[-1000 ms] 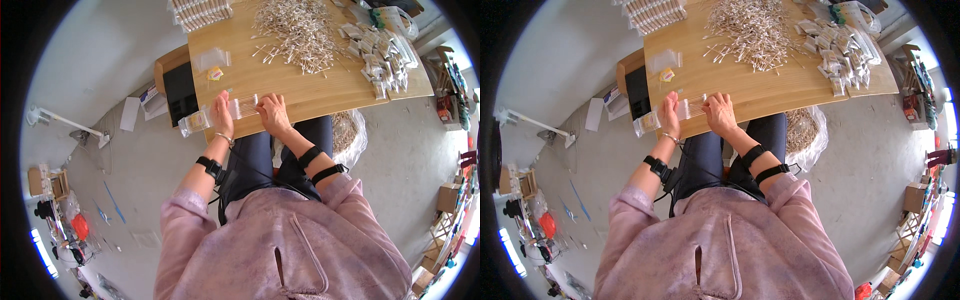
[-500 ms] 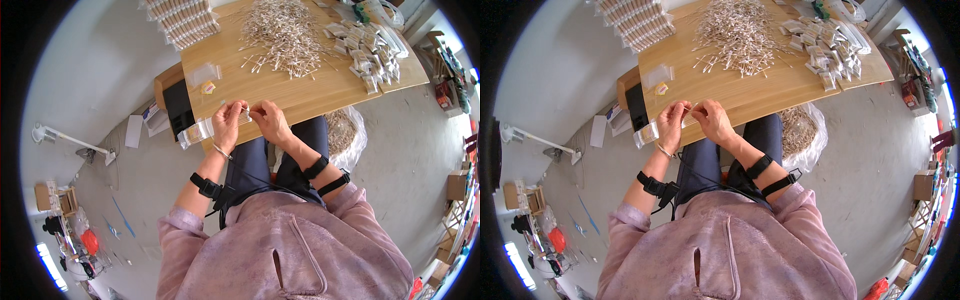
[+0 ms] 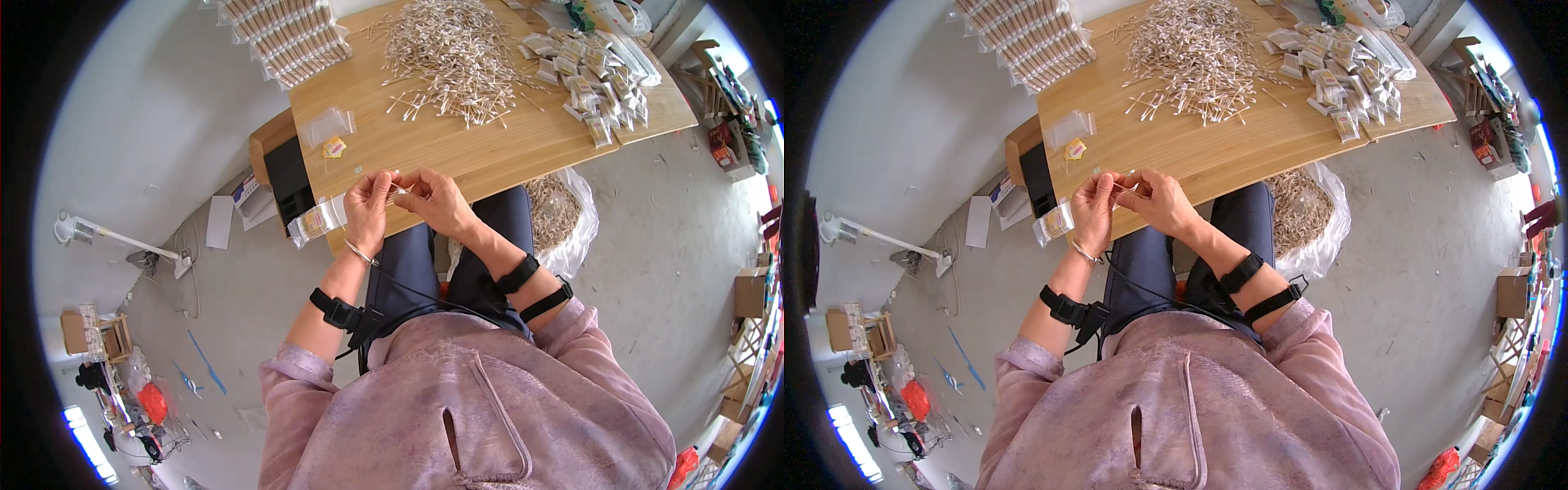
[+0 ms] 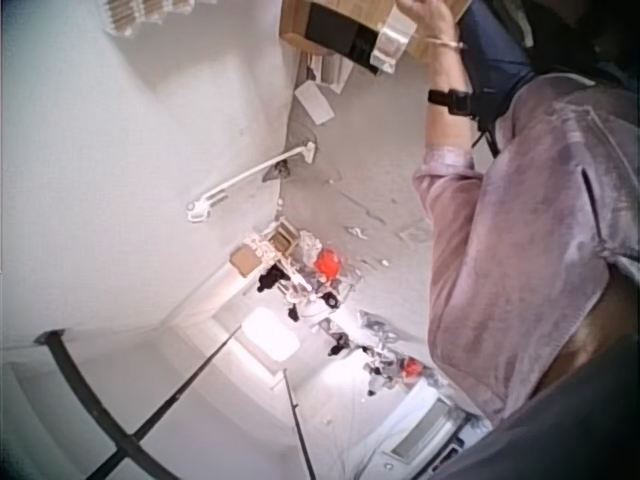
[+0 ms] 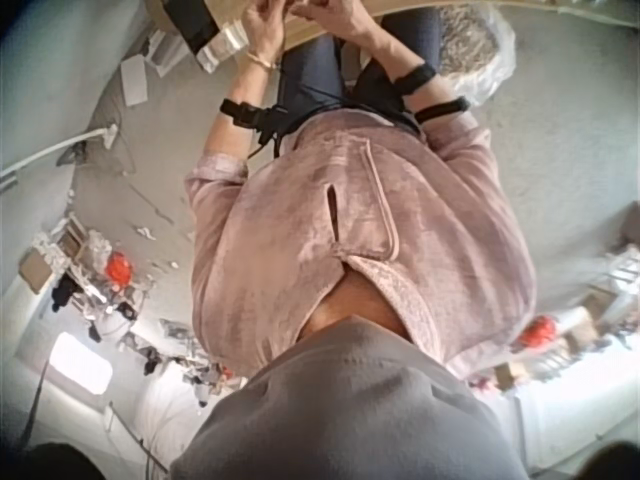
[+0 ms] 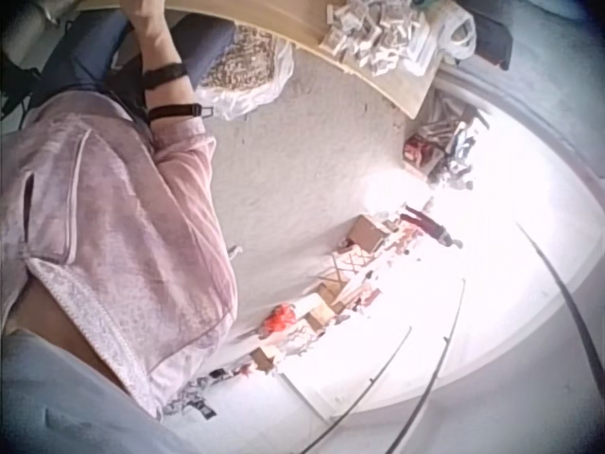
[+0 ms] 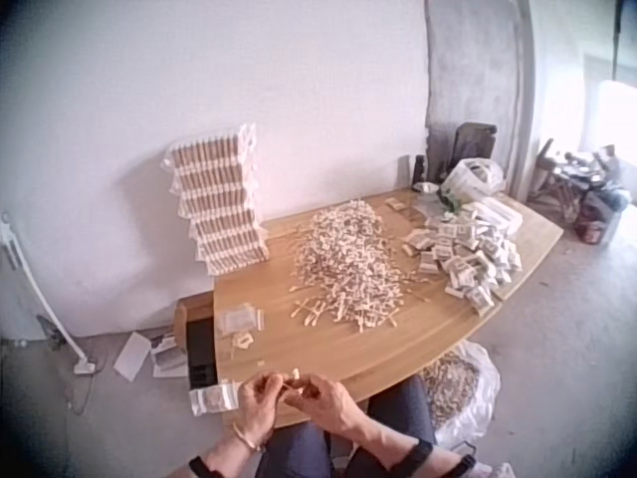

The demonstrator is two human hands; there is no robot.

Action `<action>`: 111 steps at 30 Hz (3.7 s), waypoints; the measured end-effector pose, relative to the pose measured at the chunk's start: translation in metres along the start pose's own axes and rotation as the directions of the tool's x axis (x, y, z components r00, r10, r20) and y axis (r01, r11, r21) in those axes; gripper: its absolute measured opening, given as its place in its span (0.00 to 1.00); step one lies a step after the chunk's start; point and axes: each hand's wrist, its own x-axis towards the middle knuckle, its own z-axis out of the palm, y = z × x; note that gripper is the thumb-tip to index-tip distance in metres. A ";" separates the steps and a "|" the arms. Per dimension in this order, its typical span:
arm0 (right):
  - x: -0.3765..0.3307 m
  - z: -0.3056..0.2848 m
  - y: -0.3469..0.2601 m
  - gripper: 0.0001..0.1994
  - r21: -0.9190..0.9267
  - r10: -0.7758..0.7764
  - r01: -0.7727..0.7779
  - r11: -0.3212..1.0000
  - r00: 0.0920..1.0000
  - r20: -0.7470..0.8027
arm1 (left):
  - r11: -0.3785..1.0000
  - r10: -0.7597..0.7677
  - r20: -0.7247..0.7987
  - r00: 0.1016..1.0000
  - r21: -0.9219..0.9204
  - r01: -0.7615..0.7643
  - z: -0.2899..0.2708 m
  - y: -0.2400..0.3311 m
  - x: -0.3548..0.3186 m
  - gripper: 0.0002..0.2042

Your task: Counting and packaging cotton swabs into plastic bags.

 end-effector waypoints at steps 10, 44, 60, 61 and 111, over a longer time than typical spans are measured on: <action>-0.003 -0.008 -0.012 0.15 0.127 0.141 -0.156 0.980 0.983 0.117 | 0.998 0.033 0.094 0.995 0.048 -0.037 0.004 0.004 -0.005 0.10; -0.005 -0.010 -0.012 0.15 0.289 0.123 -0.171 0.942 0.977 0.177 | 1.000 0.013 0.130 0.991 -0.012 -0.012 0.000 0.011 -0.003 0.11; -0.007 -0.014 -0.013 0.17 0.396 0.195 -0.307 0.865 0.934 0.299 | 0.998 0.062 0.171 0.983 0.005 -0.064 -0.006 0.017 0.000 0.12; -0.007 -0.011 -0.013 0.17 0.323 0.176 -0.257 0.911 0.950 0.257 | 0.998 0.051 0.138 0.989 0.039 -0.057 -0.007 0.015 0.001 0.12; 0.008 -0.056 0.093 0.07 -0.502 0.009 -0.126 0.856 0.974 -0.228 | 0.370 0.313 0.170 0.934 0.884 -0.285 -0.061 -0.072 -0.001 0.31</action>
